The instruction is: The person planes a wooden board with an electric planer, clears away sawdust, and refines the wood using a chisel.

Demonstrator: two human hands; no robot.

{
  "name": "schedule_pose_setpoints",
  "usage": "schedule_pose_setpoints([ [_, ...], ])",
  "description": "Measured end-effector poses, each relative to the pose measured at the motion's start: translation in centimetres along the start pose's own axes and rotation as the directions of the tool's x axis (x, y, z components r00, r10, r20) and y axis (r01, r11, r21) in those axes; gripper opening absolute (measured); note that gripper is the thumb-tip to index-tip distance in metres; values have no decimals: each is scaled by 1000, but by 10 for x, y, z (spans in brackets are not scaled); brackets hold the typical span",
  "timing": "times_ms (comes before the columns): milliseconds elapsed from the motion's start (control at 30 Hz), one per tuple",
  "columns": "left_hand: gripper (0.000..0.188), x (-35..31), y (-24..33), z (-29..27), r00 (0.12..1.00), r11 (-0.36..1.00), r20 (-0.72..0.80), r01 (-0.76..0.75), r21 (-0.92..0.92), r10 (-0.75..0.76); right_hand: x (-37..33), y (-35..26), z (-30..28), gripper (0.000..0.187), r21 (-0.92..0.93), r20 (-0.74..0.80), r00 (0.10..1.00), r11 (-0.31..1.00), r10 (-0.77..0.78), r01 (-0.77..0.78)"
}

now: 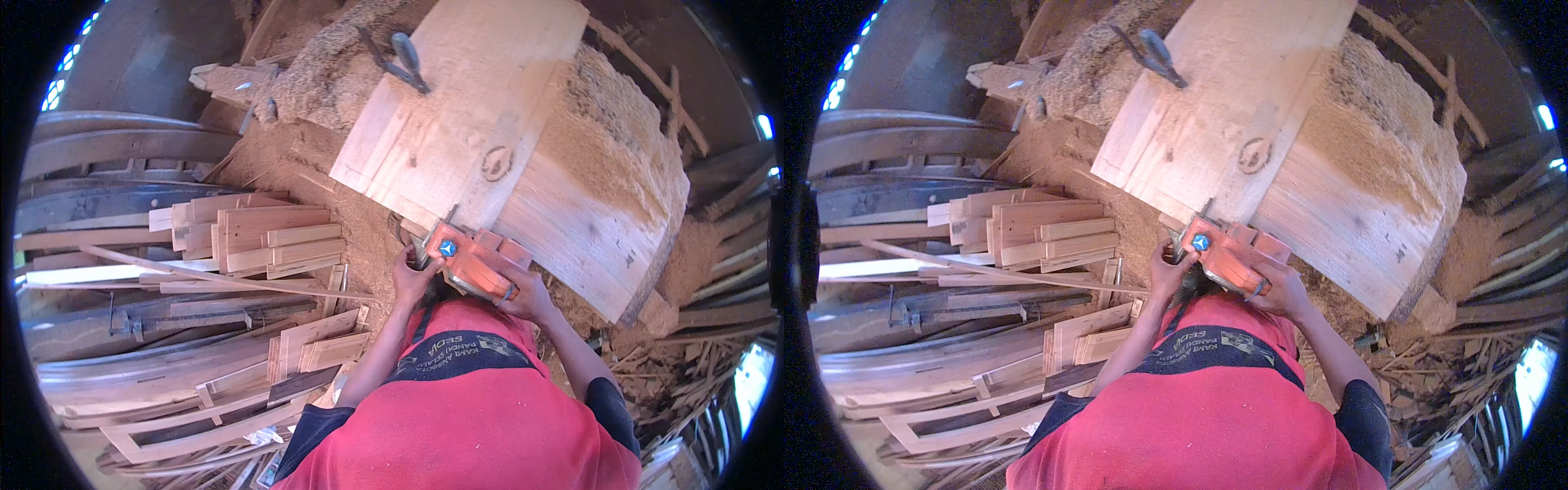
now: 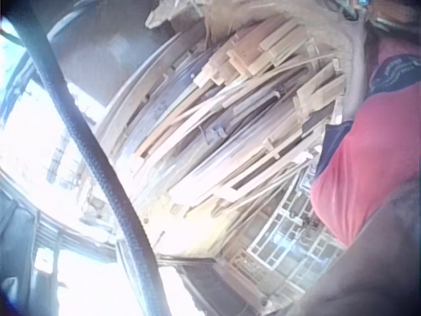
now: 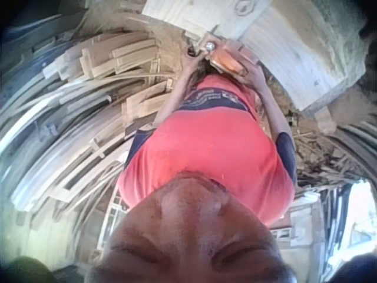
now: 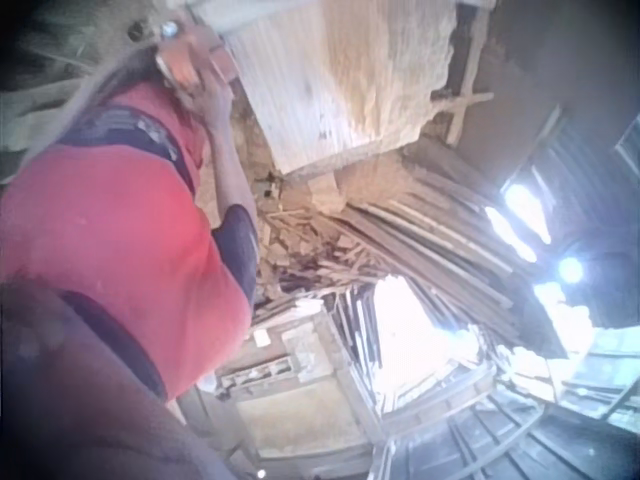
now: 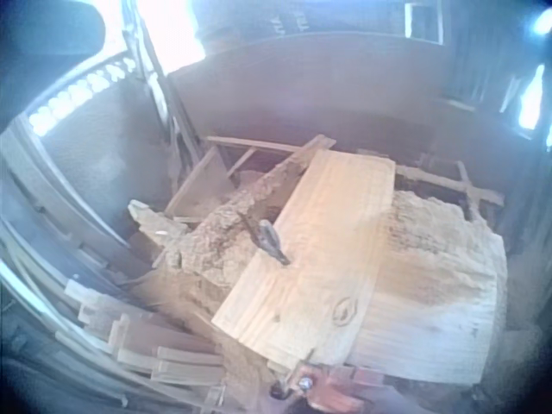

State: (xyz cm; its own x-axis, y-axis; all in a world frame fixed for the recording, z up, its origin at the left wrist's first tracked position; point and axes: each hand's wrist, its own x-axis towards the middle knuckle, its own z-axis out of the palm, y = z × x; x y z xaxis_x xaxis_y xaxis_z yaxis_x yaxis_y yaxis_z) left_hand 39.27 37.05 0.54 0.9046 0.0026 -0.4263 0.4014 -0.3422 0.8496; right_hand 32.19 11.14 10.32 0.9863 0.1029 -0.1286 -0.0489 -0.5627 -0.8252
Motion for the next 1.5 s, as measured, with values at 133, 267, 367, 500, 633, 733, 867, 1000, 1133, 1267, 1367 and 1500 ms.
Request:
schedule_pose_setpoints([
  [133,76,22,-4,-25,999,1000,-50,4,27,-3,31,-9,14,38,10,64,997,999,34,-34],
  [267,76,66,-8,-70,996,998,-67,59,-14,-60,83,-21,50,35,27,49,998,998,-49,48],
  [367,74,98,0,-103,985,999,-167,37,-12,-39,127,-24,81,39,31,80,988,991,-130,128],
  [500,68,149,-9,-151,964,998,-262,24,-50,-36,192,-69,106,50,58,-22,974,972,-227,228],
  [633,62,204,-6,-198,934,1000,-358,0,-11,-4,256,-93,139,61,195,-106,957,938,-271,288],
  [733,67,232,-21,-236,933,998,-361,-26,-65,1,284,-120,143,63,203,91,981,968,-169,148],
  [867,80,230,-24,-239,950,992,-312,-27,-122,-12,269,-117,135,62,138,185,981,990,-52,27],
  [1000,72,170,-8,-164,990,999,-135,38,-22,-41,197,-66,108,66,125,-5,990,982,-143,142],
  [1133,65,80,-24,-74,997,996,-80,28,83,-21,79,-17,49,57,-23,51,997,998,-62,63],
  [1267,69,11,-5,-11,999,987,-17,44,152,-42,1,9,3,47,-27,65,997,999,44,-42],
  [1367,71,0,-1,-3,1000,1000,-12,-8,30,9,-6,14,0,45,-9,66,997,999,51,-51],
  [1500,73,23,-2,-24,998,998,-58,40,55,-37,28,-6,14,46,36,36,999,999,31,-32],
])
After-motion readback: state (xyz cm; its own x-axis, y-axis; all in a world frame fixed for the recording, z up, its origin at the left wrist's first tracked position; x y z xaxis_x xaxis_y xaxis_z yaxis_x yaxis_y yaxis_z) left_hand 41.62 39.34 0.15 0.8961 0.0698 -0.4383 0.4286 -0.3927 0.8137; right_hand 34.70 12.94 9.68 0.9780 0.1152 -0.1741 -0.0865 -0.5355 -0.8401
